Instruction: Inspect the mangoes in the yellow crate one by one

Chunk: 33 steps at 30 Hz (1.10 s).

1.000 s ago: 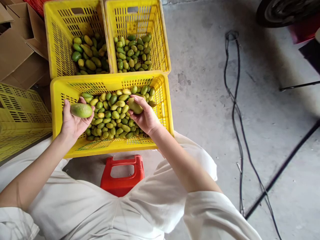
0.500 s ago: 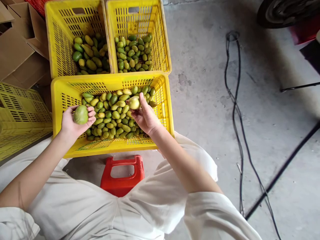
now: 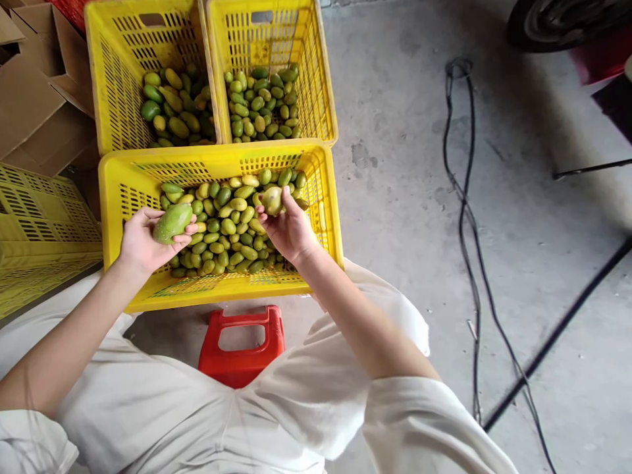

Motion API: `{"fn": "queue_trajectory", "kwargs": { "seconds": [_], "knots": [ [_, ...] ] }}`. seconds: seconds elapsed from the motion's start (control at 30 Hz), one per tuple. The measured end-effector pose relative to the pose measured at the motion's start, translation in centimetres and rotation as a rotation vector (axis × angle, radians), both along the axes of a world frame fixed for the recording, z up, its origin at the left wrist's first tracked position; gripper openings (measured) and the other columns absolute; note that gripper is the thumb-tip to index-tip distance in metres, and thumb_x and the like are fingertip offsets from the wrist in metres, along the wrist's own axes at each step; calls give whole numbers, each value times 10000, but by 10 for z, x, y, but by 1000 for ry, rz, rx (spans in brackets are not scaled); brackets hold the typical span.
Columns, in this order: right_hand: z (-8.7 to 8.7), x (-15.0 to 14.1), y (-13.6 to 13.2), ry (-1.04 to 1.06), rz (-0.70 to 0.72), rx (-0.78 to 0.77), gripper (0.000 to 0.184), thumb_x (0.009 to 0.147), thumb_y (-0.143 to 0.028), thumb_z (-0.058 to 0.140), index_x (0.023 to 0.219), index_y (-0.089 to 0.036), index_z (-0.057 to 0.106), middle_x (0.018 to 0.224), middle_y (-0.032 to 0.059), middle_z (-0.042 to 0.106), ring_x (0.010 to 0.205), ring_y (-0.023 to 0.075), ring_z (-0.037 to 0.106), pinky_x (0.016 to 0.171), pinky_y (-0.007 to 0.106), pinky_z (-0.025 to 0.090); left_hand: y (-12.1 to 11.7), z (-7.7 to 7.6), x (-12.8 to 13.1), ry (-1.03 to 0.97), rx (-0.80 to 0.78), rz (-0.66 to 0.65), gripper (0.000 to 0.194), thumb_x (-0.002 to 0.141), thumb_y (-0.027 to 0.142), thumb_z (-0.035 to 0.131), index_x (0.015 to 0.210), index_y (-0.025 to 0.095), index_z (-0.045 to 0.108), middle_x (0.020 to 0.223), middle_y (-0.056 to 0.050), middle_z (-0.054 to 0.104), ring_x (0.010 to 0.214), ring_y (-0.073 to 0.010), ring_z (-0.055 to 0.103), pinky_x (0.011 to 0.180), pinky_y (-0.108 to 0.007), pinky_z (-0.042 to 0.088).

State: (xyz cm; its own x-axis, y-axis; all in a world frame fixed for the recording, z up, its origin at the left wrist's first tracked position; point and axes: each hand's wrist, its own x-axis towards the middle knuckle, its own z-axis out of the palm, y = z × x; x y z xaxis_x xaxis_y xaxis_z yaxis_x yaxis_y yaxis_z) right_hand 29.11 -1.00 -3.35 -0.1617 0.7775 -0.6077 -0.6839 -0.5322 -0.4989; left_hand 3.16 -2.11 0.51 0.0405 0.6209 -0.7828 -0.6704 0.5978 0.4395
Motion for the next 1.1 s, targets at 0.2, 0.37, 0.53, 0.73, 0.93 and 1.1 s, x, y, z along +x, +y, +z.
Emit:
{"fn": "queue_trajectory", "kwargs": {
  "seconds": [0.2, 0.37, 0.53, 0.73, 0.93, 1.1],
  "knots": [
    [9, -1, 1, -105, 48, 38, 274, 1108, -535, 667, 1092, -268, 729, 1193, 25, 790, 824, 136, 691, 654, 224, 636, 3, -6, 0, 30, 83, 120, 118, 1008, 331, 697, 980, 218, 676, 784, -41, 733, 544, -134, 601, 427, -209, 402],
    [15, -4, -1, -81, 56, 30, 313, 1089, -565, 674, 1045, -261, 731, 1169, 20, 810, 702, 112, 615, 567, 215, 572, 4, 1, -2, -32, 141, 234, 257, 1104, 336, 539, 897, 238, 655, 710, -7, 657, 508, -108, 501, 422, -227, 381],
    [16, -4, -2, -156, 98, 37, 362, 989, -627, 781, 1123, -298, 711, 1130, 19, 801, 740, 156, 649, 583, 283, 587, 2, 14, 2, -96, 76, 239, 318, 1126, 373, 406, 921, 224, 598, 655, 6, 541, 573, -123, 540, 504, -198, 476],
    [18, -2, -5, -99, 68, 27, 344, 937, -534, 806, 1181, -305, 725, 1074, 5, 796, 675, 148, 571, 577, 285, 546, 1, 16, 3, -125, 49, 193, 311, 1122, 324, 375, 948, 214, 608, 789, -73, 615, 593, -139, 475, 365, -184, 330],
    [16, -4, -6, -102, 81, 40, 381, 902, -601, 825, 1049, -281, 680, 1021, 21, 774, 759, 182, 624, 633, 323, 591, 2, 11, 2, -69, 95, 163, 150, 1104, 334, 590, 1062, 250, 707, 860, -54, 652, 687, -143, 604, 420, -165, 387],
    [20, -7, -5, -153, 77, 6, 431, 865, -599, 893, 1047, -299, 642, 1060, 47, 769, 862, 227, 668, 652, 355, 615, 1, 8, 6, -60, 133, 217, 100, 1088, 300, 651, 1110, 276, 746, 830, -38, 684, 677, -151, 623, 471, -198, 427]
  ]
}}
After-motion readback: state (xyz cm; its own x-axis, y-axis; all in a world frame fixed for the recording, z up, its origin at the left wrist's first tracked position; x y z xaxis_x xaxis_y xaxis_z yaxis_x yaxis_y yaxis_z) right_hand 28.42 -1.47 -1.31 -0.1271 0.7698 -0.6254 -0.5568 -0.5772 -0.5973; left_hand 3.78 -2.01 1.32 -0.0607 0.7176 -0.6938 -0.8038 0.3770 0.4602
